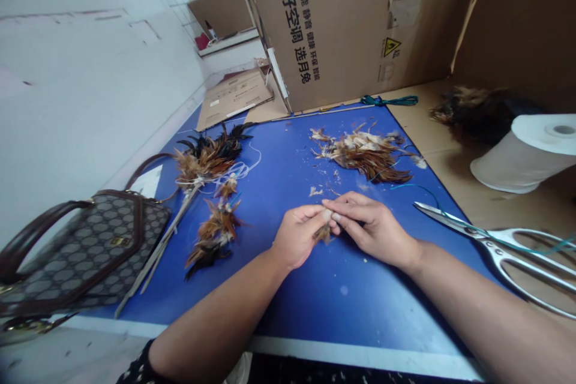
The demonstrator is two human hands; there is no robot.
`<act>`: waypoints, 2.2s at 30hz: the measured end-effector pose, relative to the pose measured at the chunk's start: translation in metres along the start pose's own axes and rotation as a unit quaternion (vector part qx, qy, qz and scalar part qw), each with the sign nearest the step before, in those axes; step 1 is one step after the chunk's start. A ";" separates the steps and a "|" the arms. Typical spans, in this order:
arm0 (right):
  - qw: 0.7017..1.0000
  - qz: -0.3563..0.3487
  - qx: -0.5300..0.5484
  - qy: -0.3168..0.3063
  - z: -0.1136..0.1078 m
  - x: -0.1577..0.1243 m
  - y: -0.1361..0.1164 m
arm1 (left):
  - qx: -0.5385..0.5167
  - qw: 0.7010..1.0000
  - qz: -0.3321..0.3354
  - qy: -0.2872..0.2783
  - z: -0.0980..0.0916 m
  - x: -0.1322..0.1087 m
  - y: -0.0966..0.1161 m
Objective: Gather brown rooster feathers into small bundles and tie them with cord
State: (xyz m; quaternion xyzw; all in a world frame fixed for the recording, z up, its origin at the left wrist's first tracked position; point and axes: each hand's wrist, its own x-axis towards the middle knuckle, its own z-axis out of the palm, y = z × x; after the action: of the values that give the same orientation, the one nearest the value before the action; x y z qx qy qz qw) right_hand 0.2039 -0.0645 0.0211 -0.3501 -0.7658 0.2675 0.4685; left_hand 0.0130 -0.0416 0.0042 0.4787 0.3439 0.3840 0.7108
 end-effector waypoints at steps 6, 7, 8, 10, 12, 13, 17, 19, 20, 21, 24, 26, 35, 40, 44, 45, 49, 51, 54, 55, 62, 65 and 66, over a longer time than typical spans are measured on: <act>1.000 0.021 0.017 -0.005 -0.003 0.001 -0.004 | 0.032 0.999 -0.004 0.000 -0.002 -0.001 0.001; 0.999 0.036 0.020 0.000 -0.004 0.001 -0.005 | 0.032 0.999 -0.011 -0.010 -0.003 -0.001 0.002; 0.998 0.054 0.023 0.004 -0.006 0.001 -0.005 | 0.030 0.999 -0.021 -0.025 -0.003 -0.001 0.004; 0.996 0.089 0.030 0.005 -0.011 0.001 -0.006 | 0.016 0.997 -0.040 -0.057 -0.003 -0.001 0.006; 0.993 0.114 0.038 -0.008 -0.015 0.001 -0.007 | 0.011 0.995 -0.054 -0.081 -0.003 -0.001 0.008; 0.992 0.121 0.041 -0.018 -0.016 0.002 -0.007 | 0.014 0.994 -0.059 -0.087 -0.003 -0.001 0.009; 0.991 0.121 0.036 -0.034 -0.016 0.003 -0.007 | 0.028 0.994 -0.064 -0.083 -0.002 -0.002 0.007; 0.992 0.120 0.026 -0.026 -0.015 0.003 -0.007 | 0.042 0.994 -0.058 -0.079 -0.002 -0.003 0.007; 0.992 0.119 0.021 -0.023 -0.014 0.003 -0.007 | 0.052 0.994 -0.055 -0.077 -0.002 -0.003 0.007; 0.993 0.118 0.017 -0.020 -0.013 0.002 -0.006 | 0.060 0.994 -0.053 -0.074 -0.002 -0.004 0.007; 0.993 0.119 0.010 0.002 -0.009 0.001 -0.005 | 0.060 0.995 -0.045 -0.064 0.000 -0.004 0.010; 0.992 0.118 0.007 0.031 -0.007 0.000 -0.004 | 0.050 0.997 -0.034 -0.051 0.000 -0.004 0.012; 0.998 0.022 -0.033 0.046 -0.004 -0.002 -0.002 | 0.042 0.999 0.001 -0.004 0.001 -0.001 0.006; 0.999 0.020 -0.029 0.027 -0.004 -0.003 0.001 | 0.042 0.999 0.016 0.006 0.001 0.000 0.005; 0.999 0.035 -0.024 0.019 -0.006 -0.004 -0.001 | 0.069 0.998 0.013 0.005 0.001 -0.001 0.006; 0.999 0.041 -0.024 0.021 -0.006 -0.004 -0.002 | 0.073 0.997 0.014 0.008 0.001 -0.001 0.007; 0.997 0.073 -0.019 0.033 -0.005 -0.001 -0.006 | 0.098 0.995 0.020 0.021 0.003 -0.003 0.008; 0.995 0.092 -0.005 0.035 -0.005 0.000 -0.008 | 0.119 0.992 0.034 0.019 0.004 -0.004 0.011; 0.991 0.127 0.027 0.029 -0.005 0.001 -0.012 | 0.160 0.985 0.071 0.005 0.006 -0.005 0.016; 0.989 0.138 0.039 0.026 -0.005 0.001 -0.013 | 0.171 0.982 0.081 -0.002 0.006 -0.006 0.018; 0.991 0.117 0.022 0.062 -0.002 -0.003 -0.012 | 0.135 0.990 0.044 -0.007 0.005 -0.007 0.014; 0.997 0.040 -0.012 0.070 0.002 -0.004 -0.011 | 0.075 0.997 0.021 0.004 0.001 -0.004 0.006; 0.998 0.024 -0.012 0.065 0.003 -0.004 -0.010 | 0.056 0.998 0.020 0.007 0.000 -0.003 0.003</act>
State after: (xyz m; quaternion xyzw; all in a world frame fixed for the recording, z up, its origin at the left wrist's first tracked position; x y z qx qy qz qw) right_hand 0.1991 -0.0738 0.0252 -0.3905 -0.7285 0.2462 0.5062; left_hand 0.0114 -0.0435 0.0073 0.5220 0.3599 0.3818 0.6725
